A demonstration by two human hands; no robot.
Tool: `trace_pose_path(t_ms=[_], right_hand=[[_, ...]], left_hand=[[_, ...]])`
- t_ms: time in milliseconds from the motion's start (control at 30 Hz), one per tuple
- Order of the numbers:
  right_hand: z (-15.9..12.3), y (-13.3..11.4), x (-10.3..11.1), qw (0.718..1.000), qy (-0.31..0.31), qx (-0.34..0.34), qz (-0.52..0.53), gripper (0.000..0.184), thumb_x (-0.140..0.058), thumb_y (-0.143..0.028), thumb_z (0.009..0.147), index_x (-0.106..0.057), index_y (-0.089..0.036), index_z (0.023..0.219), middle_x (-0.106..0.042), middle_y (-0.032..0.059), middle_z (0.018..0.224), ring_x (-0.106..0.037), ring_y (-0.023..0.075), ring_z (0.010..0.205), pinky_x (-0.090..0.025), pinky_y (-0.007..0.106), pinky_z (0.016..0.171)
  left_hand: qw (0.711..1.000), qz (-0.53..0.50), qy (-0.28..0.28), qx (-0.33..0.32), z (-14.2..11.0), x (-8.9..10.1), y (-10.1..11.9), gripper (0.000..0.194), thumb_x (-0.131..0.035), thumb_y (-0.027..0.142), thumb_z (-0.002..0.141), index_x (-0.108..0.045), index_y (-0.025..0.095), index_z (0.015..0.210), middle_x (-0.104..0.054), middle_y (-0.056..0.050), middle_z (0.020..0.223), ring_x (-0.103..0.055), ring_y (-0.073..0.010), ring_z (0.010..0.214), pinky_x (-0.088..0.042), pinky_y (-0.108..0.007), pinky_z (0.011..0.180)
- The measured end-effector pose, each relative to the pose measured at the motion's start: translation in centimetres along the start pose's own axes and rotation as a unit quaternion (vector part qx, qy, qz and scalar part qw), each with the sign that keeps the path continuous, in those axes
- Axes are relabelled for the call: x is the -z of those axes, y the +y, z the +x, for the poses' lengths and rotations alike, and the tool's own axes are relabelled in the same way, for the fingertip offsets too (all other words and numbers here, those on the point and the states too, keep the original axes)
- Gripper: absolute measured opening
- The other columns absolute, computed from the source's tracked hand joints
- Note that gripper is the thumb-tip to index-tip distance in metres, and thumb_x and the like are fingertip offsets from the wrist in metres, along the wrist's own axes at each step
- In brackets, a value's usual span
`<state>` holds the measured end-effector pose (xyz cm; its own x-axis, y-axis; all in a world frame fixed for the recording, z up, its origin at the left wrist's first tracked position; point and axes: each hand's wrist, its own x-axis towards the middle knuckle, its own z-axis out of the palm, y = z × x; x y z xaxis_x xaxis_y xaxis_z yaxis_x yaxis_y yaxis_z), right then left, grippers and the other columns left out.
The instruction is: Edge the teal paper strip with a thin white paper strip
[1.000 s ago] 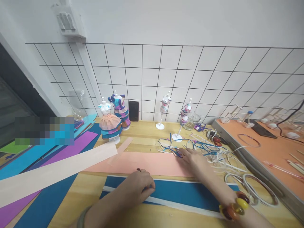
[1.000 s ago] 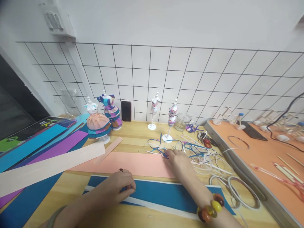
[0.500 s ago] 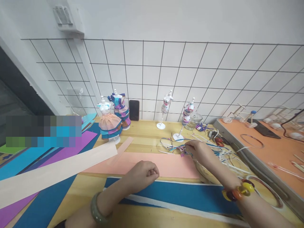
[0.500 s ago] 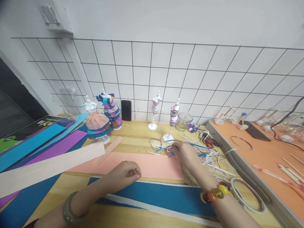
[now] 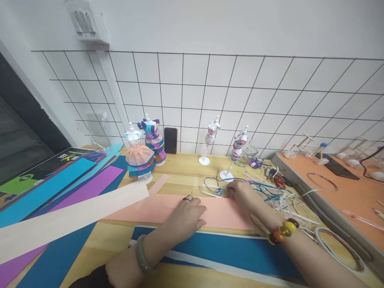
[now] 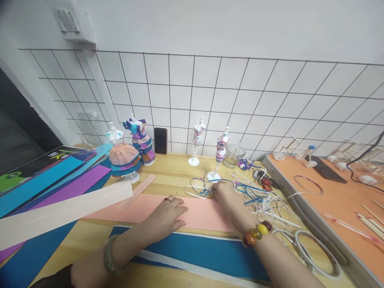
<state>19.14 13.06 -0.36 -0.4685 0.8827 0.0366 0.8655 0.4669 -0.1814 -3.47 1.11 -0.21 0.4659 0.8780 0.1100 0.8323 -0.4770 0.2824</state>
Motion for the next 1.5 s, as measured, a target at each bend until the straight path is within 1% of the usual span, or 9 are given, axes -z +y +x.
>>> trace_pose_path(t_ms=[133,233,400,533,700,867,1233,1400,1500], right_hand=[[-0.7,2.7,2.1,0.999,0.024,-0.012,-0.027,0.017,-0.050,-0.026,0.088,-0.062,-0.015,0.091,-0.065,0.0036,0.092,-0.061,0.0148,0.084,-0.048,0.033,0.076],[-1.6,4.9,3.7,0.997,0.049,-0.039,-0.044,0.021,-0.047,-0.018,0.085,-0.068,-0.017,0.083,-0.069,0.0060,0.089,-0.062,0.0177,0.084,-0.046,0.029,0.074],[-2.6,8.5,5.3,0.989,0.070,-0.104,-0.073,0.019,-0.050,-0.024,0.086,-0.066,-0.016,0.092,-0.067,0.0063,0.096,-0.061,0.0177,0.085,-0.046,0.031,0.076],[-2.9,10.3,5.4,0.984,0.033,-0.154,-0.081,0.019,-0.052,-0.031,0.088,-0.059,-0.017,0.099,-0.061,0.0043,0.102,-0.059,0.0153,0.088,-0.049,0.035,0.078],[-3.0,10.7,5.8,0.987,-0.005,-0.157,-0.037,0.022,-0.051,-0.031,0.088,-0.058,-0.018,0.104,-0.061,0.0041,0.105,-0.060,0.0155,0.088,-0.050,0.034,0.076],[-3.0,11.0,6.6,0.983,0.008,-0.184,-0.010,0.021,-0.050,-0.034,0.088,-0.060,-0.019,0.100,-0.063,0.0016,0.093,-0.061,0.0135,0.079,-0.051,0.030,0.071],[-3.0,11.5,5.9,0.982,0.011,-0.188,-0.032,0.023,-0.051,-0.034,0.088,-0.058,-0.017,0.100,-0.061,0.0027,0.097,-0.060,0.0141,0.081,-0.050,0.032,0.071],[-3.8,12.3,6.1,0.985,0.007,-0.172,-0.002,0.019,-0.051,-0.032,0.088,-0.060,-0.017,0.096,-0.062,0.0027,0.098,-0.060,0.0141,0.083,-0.050,0.032,0.074],[-4.8,12.8,6.6,0.983,0.018,-0.179,0.021,0.021,-0.052,-0.033,0.086,-0.063,-0.017,0.094,-0.065,0.0027,0.095,-0.061,0.0155,0.083,-0.048,0.030,0.074]], left_hand=[[1.000,0.004,-0.007,-0.005,0.0,-0.2,-0.2,0.014,-0.062,0.028,0.077,-0.059,0.019,0.086,-0.054,-0.006,0.099,-0.046,-0.0225,0.097,-0.037,-0.034,0.084],[1.000,0.002,-0.007,-0.007,0.0,-0.1,-0.2,0.014,-0.062,0.029,0.076,-0.059,0.019,0.087,-0.053,-0.006,0.098,-0.046,-0.0229,0.097,-0.038,-0.034,0.084],[1.000,0.000,0.001,-0.010,0.0,-0.2,-0.2,0.013,-0.062,0.028,0.076,-0.059,0.019,0.086,-0.053,-0.005,0.098,-0.046,-0.0226,0.096,-0.038,-0.035,0.085],[1.000,-0.001,-0.001,-0.009,0.0,-0.2,-0.2,0.012,-0.062,0.026,0.076,-0.058,0.019,0.084,-0.053,-0.005,0.098,-0.046,-0.0224,0.096,-0.037,-0.035,0.086],[1.000,0.000,0.004,-0.012,-0.1,-0.1,-0.1,0.009,-0.060,0.024,0.077,-0.057,0.018,0.083,-0.052,-0.005,0.095,-0.046,-0.0217,0.095,-0.036,-0.035,0.087],[1.000,0.001,-0.001,-0.014,-0.1,0.2,0.0,0.008,-0.059,0.024,0.077,-0.057,0.019,0.083,-0.052,-0.005,0.095,-0.046,-0.0219,0.094,-0.036,-0.036,0.087],[1.000,0.002,0.003,-0.014,-0.2,-0.3,-0.2,0.011,-0.058,0.023,0.077,-0.057,0.020,0.087,-0.052,-0.005,0.100,-0.045,-0.0226,0.099,-0.035,-0.037,0.089],[1.000,0.001,-0.004,-0.013,-0.1,-0.1,-0.1,0.009,-0.058,0.023,0.077,-0.057,0.019,0.085,-0.053,-0.005,0.100,-0.045,-0.0224,0.098,-0.036,-0.035,0.087],[1.000,-0.002,-0.011,-0.010,-0.1,0.1,0.0,0.010,-0.057,0.023,0.078,-0.057,0.020,0.087,-0.052,-0.006,0.101,-0.045,-0.0227,0.099,-0.036,-0.036,0.088]])
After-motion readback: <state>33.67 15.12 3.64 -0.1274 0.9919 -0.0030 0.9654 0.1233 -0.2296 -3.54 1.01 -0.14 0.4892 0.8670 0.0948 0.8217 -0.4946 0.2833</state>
